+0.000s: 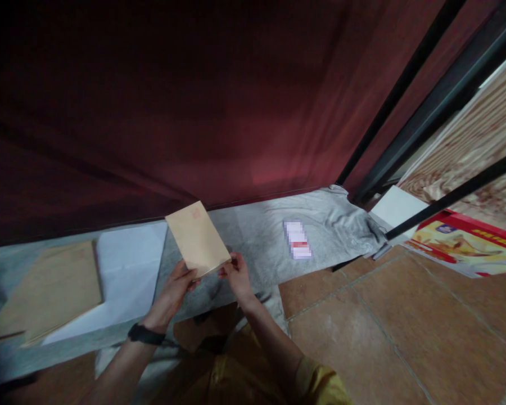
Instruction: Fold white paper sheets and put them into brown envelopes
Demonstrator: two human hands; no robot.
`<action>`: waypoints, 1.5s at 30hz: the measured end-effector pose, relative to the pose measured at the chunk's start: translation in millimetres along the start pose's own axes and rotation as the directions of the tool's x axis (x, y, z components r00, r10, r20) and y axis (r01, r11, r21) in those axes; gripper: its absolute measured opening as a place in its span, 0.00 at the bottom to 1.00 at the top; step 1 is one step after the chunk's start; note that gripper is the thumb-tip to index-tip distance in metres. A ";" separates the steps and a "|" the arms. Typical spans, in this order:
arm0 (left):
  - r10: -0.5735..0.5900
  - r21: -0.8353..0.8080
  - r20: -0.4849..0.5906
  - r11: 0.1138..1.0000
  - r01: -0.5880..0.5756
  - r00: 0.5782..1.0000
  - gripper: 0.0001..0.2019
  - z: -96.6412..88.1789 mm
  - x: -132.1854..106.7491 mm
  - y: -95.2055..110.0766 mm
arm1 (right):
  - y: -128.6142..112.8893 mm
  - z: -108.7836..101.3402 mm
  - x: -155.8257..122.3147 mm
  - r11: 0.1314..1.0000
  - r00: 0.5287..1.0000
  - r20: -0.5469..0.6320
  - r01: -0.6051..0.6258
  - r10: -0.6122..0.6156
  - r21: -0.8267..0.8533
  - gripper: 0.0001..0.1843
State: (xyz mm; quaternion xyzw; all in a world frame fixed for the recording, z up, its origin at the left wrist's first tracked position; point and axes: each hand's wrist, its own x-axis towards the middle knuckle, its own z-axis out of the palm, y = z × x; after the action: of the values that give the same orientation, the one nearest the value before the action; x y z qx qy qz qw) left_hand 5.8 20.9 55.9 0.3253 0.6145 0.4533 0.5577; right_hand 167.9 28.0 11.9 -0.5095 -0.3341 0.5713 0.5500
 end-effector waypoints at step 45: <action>0.615 0.766 0.523 -0.033 -0.642 0.591 0.19 -20.4 -9.5 -78.3 | 12.6 -6.6 -10.8 0.096 0.809 0.462 0.525 -0.363 -0.845 0.07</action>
State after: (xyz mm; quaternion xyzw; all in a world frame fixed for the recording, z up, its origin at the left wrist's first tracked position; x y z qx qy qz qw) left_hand -4.4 -21.2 -13.1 0.8212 0.5265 0.2198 0.0087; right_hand 169.2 14.1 0.7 -0.5669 -0.7803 0.0890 0.2486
